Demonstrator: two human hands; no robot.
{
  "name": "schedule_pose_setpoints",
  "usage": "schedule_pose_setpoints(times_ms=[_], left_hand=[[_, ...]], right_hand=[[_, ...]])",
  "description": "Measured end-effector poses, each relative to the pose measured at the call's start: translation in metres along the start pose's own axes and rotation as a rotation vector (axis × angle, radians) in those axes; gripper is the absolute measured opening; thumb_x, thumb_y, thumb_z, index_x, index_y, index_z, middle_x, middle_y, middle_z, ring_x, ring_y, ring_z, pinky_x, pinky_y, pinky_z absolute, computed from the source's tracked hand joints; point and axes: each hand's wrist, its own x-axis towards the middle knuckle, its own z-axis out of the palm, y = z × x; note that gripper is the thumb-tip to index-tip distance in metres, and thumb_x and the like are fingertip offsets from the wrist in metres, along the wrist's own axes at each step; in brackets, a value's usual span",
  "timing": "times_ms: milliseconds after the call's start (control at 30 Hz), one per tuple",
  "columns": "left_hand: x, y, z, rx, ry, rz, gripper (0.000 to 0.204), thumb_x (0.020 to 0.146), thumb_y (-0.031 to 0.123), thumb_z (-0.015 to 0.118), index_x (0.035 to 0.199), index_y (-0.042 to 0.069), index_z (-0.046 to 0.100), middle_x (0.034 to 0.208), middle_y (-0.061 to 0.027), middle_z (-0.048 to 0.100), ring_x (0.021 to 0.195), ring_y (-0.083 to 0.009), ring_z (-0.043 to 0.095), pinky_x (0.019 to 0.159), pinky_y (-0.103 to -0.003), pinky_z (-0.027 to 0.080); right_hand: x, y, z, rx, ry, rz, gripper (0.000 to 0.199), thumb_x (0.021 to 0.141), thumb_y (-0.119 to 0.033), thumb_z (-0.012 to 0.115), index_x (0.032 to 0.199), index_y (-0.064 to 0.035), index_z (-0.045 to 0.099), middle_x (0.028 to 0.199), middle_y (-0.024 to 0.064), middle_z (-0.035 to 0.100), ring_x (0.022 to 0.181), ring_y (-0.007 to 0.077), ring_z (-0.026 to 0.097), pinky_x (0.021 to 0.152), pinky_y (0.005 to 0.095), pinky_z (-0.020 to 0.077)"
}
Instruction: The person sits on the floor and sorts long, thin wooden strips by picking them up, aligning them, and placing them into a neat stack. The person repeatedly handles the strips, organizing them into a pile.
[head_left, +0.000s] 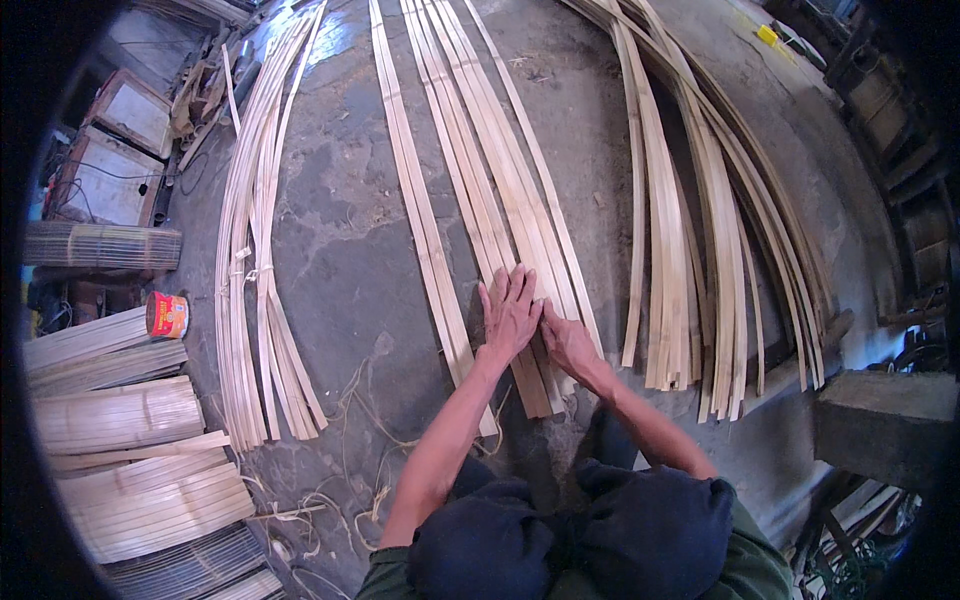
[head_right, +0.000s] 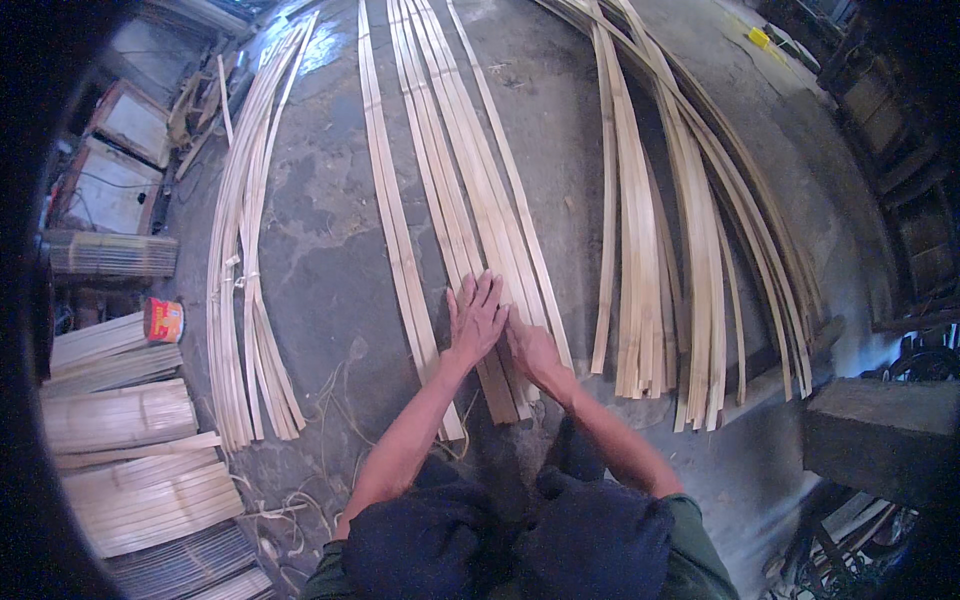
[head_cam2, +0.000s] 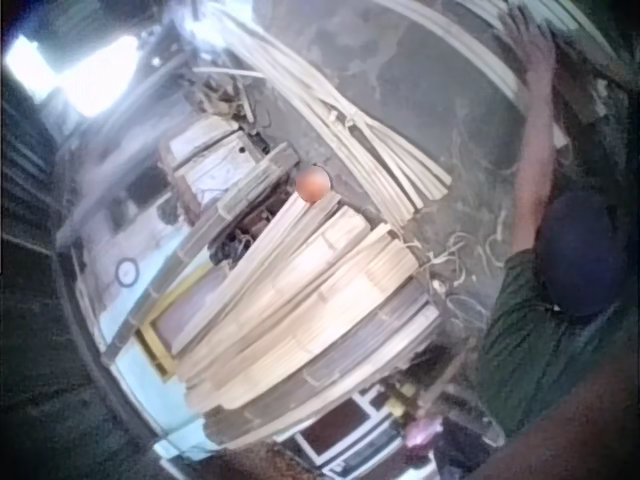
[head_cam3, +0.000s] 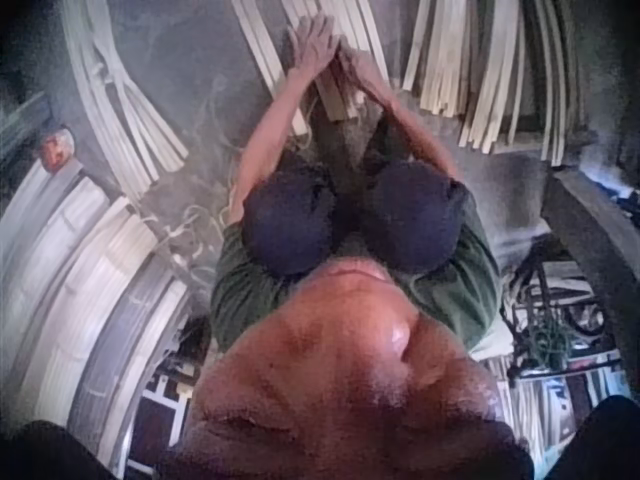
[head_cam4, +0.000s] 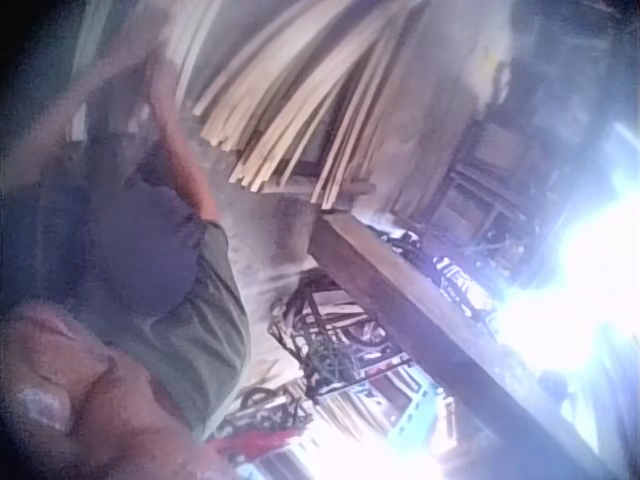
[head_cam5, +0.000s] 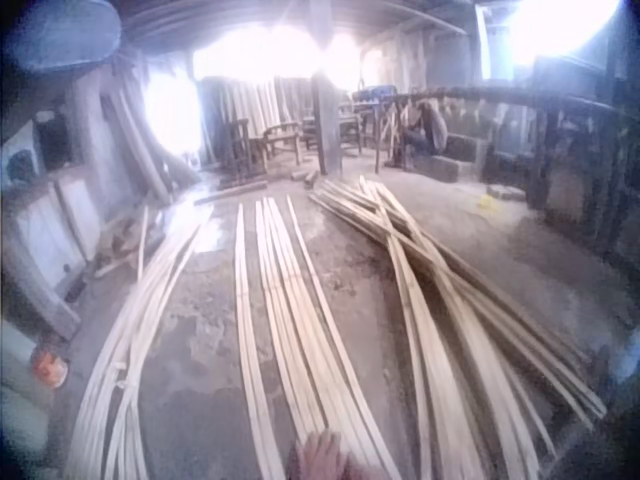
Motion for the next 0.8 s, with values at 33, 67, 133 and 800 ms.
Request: schedule_pose_setpoints(times_ms=[33, 67, 133, 800], left_hand=[[0.001, 0.000, -0.001, 0.002, -0.010, 0.002, 0.058, 0.095, 0.037, 0.049, 0.146, 0.012, 0.038, 0.154, -0.0098, 0.031, 0.144, -0.0370, 0.021, 0.113, -0.065, 0.011], [0.002, 0.000, -0.002, 0.004, -0.021, 0.005, 0.058, 0.096, 0.037, 0.048, 0.146, 0.012, 0.037, 0.155, -0.0100, 0.030, 0.144, -0.0372, 0.020, 0.113, -0.065, 0.010], [0.002, 0.001, -0.006, 0.040, -0.029, 0.020, 0.058, 0.095, 0.036, 0.049, 0.146, 0.012, 0.037, 0.154, -0.0102, 0.030, 0.144, -0.0375, 0.020, 0.114, -0.064, 0.010], [0.040, -0.018, -0.004, 0.066, -0.017, 0.079, 0.074, 0.089, 0.053, 0.054, 0.147, 0.011, 0.036, 0.155, -0.0142, 0.026, 0.145, -0.0372, 0.018, 0.114, -0.063, 0.009]], right_hand=[[0.000, -0.004, -0.004, -0.077, -0.029, 0.018, 0.041, 0.099, -0.021, 0.043, 0.137, -0.0059, 0.040, 0.074, 0.0282, 0.062, 0.072, 0.0474, 0.064, 0.063, 0.0562, 0.0483], [-0.001, -0.007, -0.008, -0.153, -0.057, 0.036, 0.040, 0.099, -0.022, 0.044, 0.136, -0.0061, 0.042, 0.074, 0.0270, 0.063, 0.071, 0.0470, 0.064, 0.064, 0.0557, 0.0492], [-0.002, -0.015, -0.022, -0.251, -0.120, 0.058, 0.041, 0.098, -0.024, 0.046, 0.135, -0.0064, 0.045, 0.080, 0.0247, 0.065, 0.076, 0.0439, 0.065, 0.066, 0.0534, 0.0509], [-0.018, 0.005, 0.008, -0.471, 0.140, -0.174, 0.056, 0.102, -0.033, 0.036, 0.143, 0.0038, 0.035, 0.149, 0.0253, 0.032, 0.141, 0.0385, 0.027, 0.118, 0.0492, 0.0180]])
